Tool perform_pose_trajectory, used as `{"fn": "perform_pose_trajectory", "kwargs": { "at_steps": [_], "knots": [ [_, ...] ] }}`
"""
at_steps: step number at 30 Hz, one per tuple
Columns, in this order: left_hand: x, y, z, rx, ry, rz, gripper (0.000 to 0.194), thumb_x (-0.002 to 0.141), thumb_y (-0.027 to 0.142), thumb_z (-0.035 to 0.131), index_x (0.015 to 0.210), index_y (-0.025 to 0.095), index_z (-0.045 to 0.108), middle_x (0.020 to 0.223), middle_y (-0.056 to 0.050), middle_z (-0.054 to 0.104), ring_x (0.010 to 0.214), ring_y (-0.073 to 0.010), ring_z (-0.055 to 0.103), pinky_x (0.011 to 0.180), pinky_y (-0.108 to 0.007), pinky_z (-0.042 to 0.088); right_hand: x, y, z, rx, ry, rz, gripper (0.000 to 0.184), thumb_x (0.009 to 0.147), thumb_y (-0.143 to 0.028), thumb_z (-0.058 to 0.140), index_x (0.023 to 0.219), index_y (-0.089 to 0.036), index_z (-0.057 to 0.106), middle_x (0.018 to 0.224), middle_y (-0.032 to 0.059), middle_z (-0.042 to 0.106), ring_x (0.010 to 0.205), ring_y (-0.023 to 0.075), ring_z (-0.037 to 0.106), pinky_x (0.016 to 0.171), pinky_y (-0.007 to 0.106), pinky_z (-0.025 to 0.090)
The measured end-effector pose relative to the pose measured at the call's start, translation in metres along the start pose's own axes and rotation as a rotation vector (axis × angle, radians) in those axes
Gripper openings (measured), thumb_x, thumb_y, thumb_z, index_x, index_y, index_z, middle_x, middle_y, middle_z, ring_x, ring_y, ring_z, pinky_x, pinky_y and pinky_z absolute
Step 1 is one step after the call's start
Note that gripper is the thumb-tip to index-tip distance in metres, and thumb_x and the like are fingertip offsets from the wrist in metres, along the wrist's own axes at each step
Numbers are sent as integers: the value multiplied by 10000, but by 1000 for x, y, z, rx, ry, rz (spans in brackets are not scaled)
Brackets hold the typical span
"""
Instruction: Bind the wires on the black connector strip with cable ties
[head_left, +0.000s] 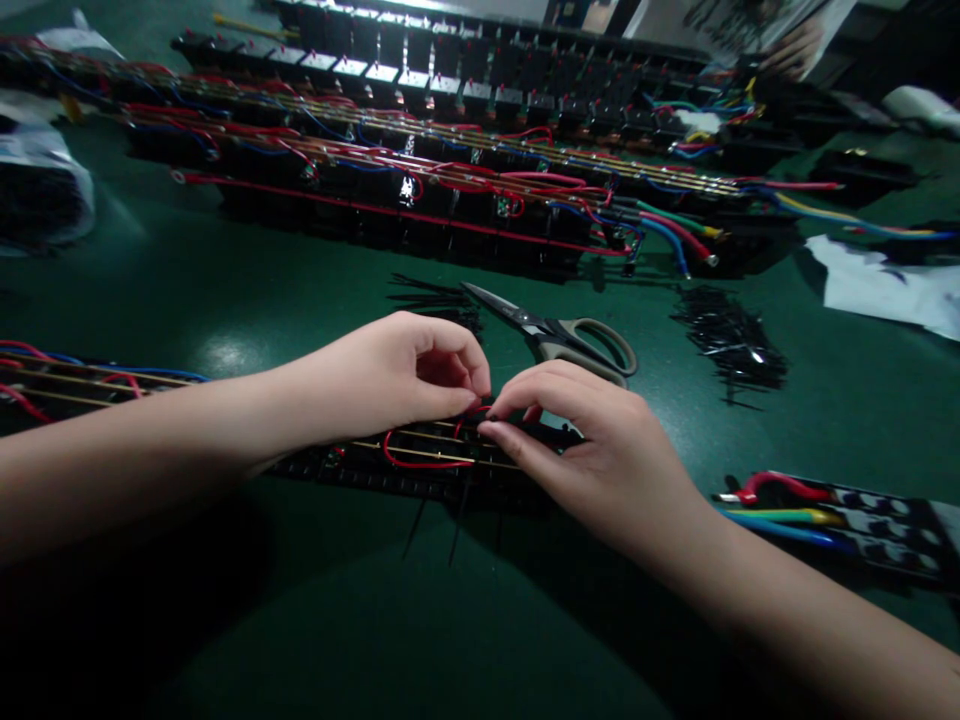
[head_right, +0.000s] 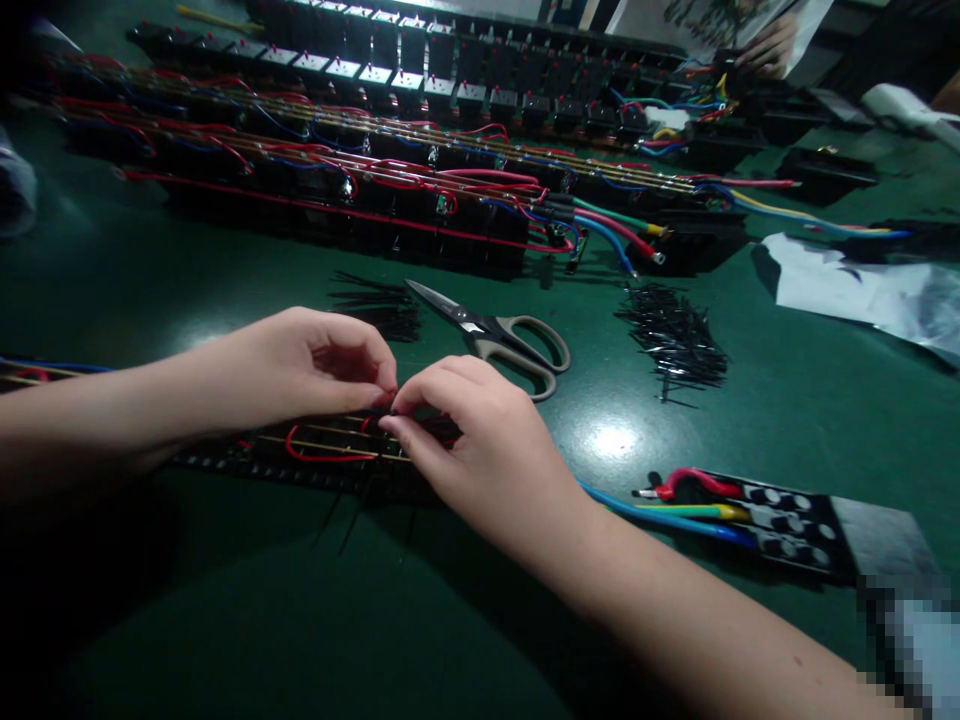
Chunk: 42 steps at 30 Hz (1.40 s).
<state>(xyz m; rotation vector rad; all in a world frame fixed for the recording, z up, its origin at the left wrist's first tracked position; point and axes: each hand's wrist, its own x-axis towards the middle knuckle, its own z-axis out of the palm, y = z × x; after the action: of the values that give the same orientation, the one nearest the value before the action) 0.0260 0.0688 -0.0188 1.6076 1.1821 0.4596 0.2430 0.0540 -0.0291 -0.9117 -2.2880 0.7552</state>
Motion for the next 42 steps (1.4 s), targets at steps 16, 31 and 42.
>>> {"fn": "perform_pose_trajectory", "kwargs": {
  "at_steps": [16, 31, 42],
  "knots": [
    [-2, 0, 2, 97, -7, 37, 132, 803, 304, 647, 840, 221, 743, 788, 31, 756, 709, -141, 681, 648, -230, 511, 2, 0, -1, -9, 11, 52, 82, 895, -129, 735, 848, -187, 701, 830, 18, 731, 744, 149, 641, 686, 270, 493],
    [-3, 2, 3, 98, -6, 48, 135, 801, 315, 652, 834, 226, 748, 791, 35, 755, 725, -142, 678, 655, -222, 506, 3, -1, -1, 2, 6, 66, 100, 886, -127, 740, 830, -192, 689, 813, 11, 719, 729, 145, 637, 669, 267, 488],
    [-5, 3, 4, 153, 11, 85, 148, 819, 303, 642, 855, 236, 769, 819, 41, 774, 760, -147, 685, 700, -228, 515, 3, 0, -2, 10, -23, 68, 111, 883, -122, 734, 818, -193, 680, 808, 8, 706, 735, 143, 628, 672, 263, 482]
  ]
}}
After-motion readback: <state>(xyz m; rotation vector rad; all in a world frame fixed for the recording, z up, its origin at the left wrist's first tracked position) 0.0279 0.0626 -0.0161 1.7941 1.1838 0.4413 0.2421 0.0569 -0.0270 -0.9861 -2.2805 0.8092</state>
